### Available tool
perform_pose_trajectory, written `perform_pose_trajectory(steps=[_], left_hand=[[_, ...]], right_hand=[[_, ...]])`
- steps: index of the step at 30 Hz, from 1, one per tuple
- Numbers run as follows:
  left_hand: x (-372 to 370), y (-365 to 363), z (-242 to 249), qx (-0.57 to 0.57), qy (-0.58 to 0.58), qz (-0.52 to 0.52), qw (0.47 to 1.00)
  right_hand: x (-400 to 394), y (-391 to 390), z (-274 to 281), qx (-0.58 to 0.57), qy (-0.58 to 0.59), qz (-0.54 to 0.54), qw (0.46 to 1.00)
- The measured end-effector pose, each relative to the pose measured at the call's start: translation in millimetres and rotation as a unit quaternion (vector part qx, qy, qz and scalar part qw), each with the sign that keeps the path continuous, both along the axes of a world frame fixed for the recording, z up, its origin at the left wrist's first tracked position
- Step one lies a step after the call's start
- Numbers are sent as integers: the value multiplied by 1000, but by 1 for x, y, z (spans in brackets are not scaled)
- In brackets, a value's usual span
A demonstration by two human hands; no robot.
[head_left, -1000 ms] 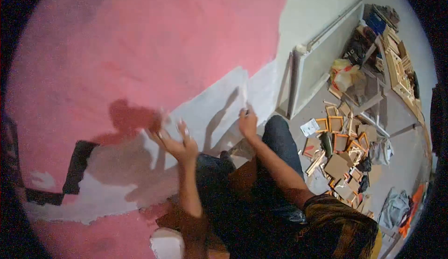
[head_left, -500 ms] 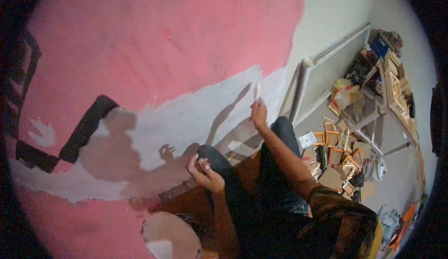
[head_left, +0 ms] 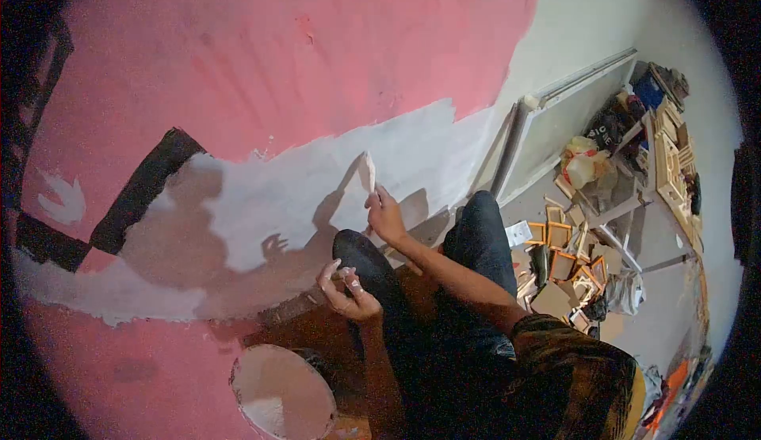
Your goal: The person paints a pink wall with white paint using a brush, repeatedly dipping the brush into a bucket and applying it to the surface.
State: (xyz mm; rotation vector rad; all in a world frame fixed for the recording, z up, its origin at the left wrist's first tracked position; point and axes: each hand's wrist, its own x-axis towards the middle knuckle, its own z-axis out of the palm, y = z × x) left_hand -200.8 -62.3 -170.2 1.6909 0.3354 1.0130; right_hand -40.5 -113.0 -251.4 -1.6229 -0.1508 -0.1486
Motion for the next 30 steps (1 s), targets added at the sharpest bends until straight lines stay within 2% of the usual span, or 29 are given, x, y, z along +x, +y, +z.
perform_pose_trajectory(steps=[1,3,5,7,8,10,14,16,18,19,21,22,25,28,30], left_hand=[[0,3,-3,-13,-5,8,1000],[0,5,-13,-42,-18,23,999],[-1,11,-16,-28,-15,2,999],[-1,12,-19,-32,-1,-4,999],[0,12,-20,-41,10,0,999],[3,11,-19,-59,15,-10,998],[7,11,-15,-71,1,-58,996],[10,8,-12,-71,-19,-65,995],[13,2,4,-73,-59,-59,994],[13,0,14,-74,-47,-57,995],[16,-8,32,-86,-32,-33,995],[18,-11,38,-91,-23,-20,995],[22,-15,49,-39,-28,-23,999],[22,-16,42,-6,-43,-29,999],[20,-13,33,4,-37,-59,998]], right_hand=[[-2,0,-6,3,-31,-3,1000],[0,-15,-8,2,68,-47,997],[14,-40,-17,-12,93,-113,989],[42,-70,-7,27,93,-166,981],[53,-82,15,79,117,-176,974],[90,-98,13,79,59,-221,970],[111,-80,34,115,64,-176,976],[88,-55,36,35,72,-142,987],[41,-34,48,3,104,-72,992],[27,-26,14,-39,64,-30,997],[-10,-23,-4,-56,55,73,994],[-31,-27,14,-32,86,136,986],[-66,-32,-1,-35,-3,122,992],[-84,-71,8,0,185,167,968],[-91,-103,22,22,156,135,978]])
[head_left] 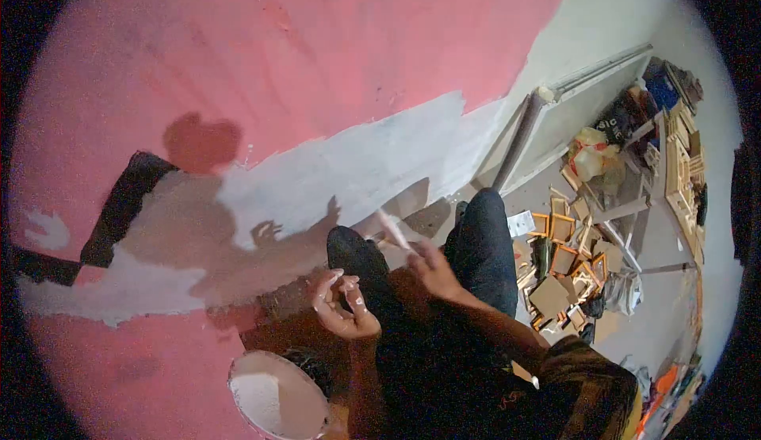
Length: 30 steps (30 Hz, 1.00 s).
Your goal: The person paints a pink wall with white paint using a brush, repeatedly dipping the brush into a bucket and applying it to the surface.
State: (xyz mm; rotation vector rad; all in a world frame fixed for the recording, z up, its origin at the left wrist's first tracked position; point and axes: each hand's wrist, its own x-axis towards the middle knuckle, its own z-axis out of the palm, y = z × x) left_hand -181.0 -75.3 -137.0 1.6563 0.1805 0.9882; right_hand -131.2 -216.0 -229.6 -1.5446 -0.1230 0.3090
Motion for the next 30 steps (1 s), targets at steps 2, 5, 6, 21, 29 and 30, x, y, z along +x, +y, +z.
perform_pose_trajectory(steps=[2,5,6,21,29,30], left_hand=[[-6,0,-4,-1,10,-15,1000],[-5,-12,-3,-5,24,-25,999],[-4,-12,-5,15,-1,-33,999],[-87,40,24,-41,111,18,993],[-261,205,58,116,23,300,947],[-289,231,46,136,85,380,911]], right_hand=[[-5,-38,-8,2,-12,5,1000],[-10,-66,19,12,59,-18,998],[-14,-74,21,23,69,-18,997],[-11,21,58,114,5,164,980],[-50,54,88,68,88,258,960],[-52,60,86,65,112,259,957]])
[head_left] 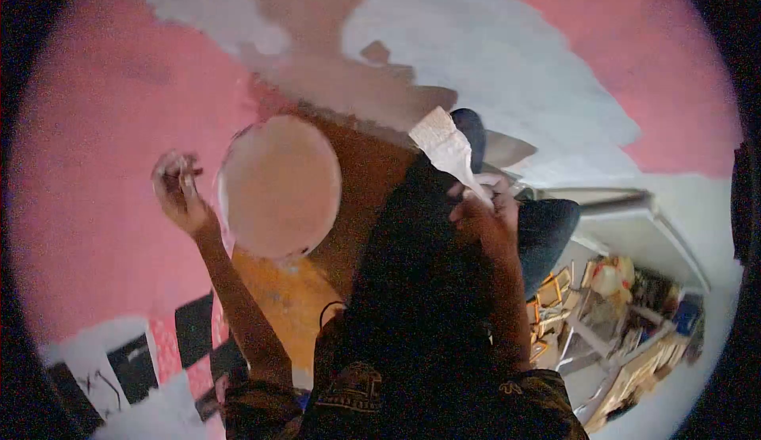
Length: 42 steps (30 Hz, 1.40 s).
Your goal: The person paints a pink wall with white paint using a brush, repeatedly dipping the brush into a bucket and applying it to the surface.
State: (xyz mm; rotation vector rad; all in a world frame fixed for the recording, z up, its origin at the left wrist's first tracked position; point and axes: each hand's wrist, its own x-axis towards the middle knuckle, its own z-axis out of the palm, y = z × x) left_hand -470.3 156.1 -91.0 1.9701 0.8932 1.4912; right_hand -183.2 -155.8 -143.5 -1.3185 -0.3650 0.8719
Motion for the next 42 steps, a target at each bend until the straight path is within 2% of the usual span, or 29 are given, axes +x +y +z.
perform_pose_trajectory(steps=[1,4,6,7,10,13,15,16,17,19,22,25,28,31,34,37,40,42], left_hand=[[-28,28,-17,8,51,85,995],[-118,103,-96,-155,110,181,965],[-120,83,-85,-371,105,83,919],[-113,76,-84,-473,96,33,875],[-104,77,-120,-507,79,22,858],[-96,68,-121,-430,170,-50,885],[-119,86,-160,-384,150,-83,907],[-118,88,-163,-361,139,-100,917],[-119,90,-165,-367,175,-78,910],[-88,72,-131,-382,248,-34,890],[-79,67,-144,-414,207,-39,886],[-59,47,-136,-341,309,-27,887],[-33,28,-117,-336,368,-6,867],[-25,18,-116,-305,350,1,886],[-23,8,-122,-278,331,8,902],[-25,6,-129,-276,340,41,898],[-27,13,-134,-267,347,73,896],[-35,18,-161,-180,318,101,925]], right_hand=[[1,2,-17,-7,-30,35,999],[-7,24,-15,6,-16,87,996],[-27,32,-6,-5,-42,105,994],[-29,39,-4,-11,-57,115,992],[-32,52,-16,-33,-91,154,983],[-41,66,-13,-78,-85,173,978],[-45,75,-7,-122,-119,182,968],[-47,80,-5,-143,-137,186,962],[-51,86,-4,-124,-180,194,956],[-59,98,-1,-102,-255,214,937],[-65,115,9,-124,-342,246,898],[-66,133,-1,-98,-517,283,802],[-70,142,-34,-111,-580,303,748],[-78,156,-46,-159,-589,353,709],[-81,175,-72,-189,-631,404,635],[-85,183,-78,-162,-651,377,638],[-86,189,-87,-181,-612,379,670],[-87,191,-91,-205,-598,402,663]])
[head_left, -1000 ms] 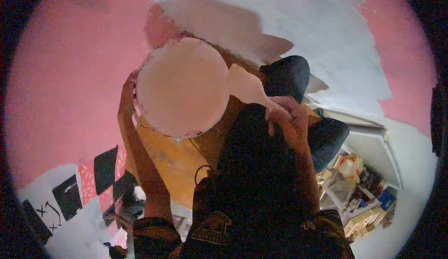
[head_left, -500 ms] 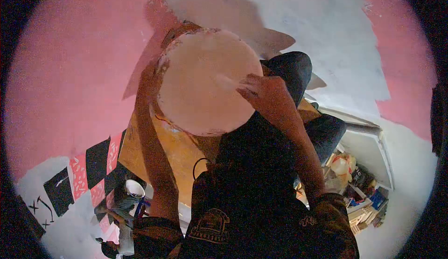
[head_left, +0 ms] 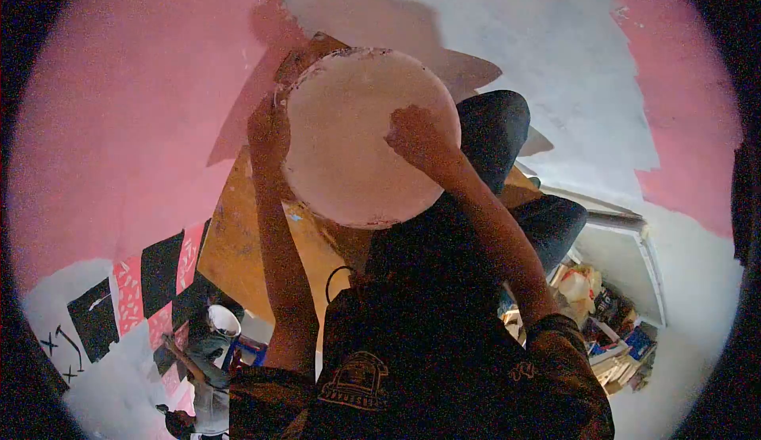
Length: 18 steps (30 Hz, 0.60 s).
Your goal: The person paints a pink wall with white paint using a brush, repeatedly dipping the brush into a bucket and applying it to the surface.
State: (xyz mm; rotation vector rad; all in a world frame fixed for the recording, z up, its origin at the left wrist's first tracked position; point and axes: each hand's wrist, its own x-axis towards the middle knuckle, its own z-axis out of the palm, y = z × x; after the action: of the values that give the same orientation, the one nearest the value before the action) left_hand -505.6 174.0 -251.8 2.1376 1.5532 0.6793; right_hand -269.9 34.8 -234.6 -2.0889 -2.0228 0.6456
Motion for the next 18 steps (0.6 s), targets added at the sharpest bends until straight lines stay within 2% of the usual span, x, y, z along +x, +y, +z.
perform_pose_trajectory(steps=[1,4,7,10,13,16,18], left_hand=[[1,-1,-4,48,-11,1,999],[2,0,4,-7,31,14,999],[3,-1,9,-28,-43,-6,999],[0,5,1,-11,16,-16,1000],[0,2,1,7,22,-37,999],[2,-1,-4,40,75,-6,996],[1,0,-5,4,69,1,998]], right_hand=[[-1,0,-3,-20,0,1,1000],[-9,-5,-15,27,-33,6,999],[-12,-5,-22,39,-12,6,999],[-11,-7,-16,30,-28,6,999],[-3,-11,-3,41,2,28,999],[13,-38,45,120,145,-27,982],[29,-58,53,133,162,-27,978]])
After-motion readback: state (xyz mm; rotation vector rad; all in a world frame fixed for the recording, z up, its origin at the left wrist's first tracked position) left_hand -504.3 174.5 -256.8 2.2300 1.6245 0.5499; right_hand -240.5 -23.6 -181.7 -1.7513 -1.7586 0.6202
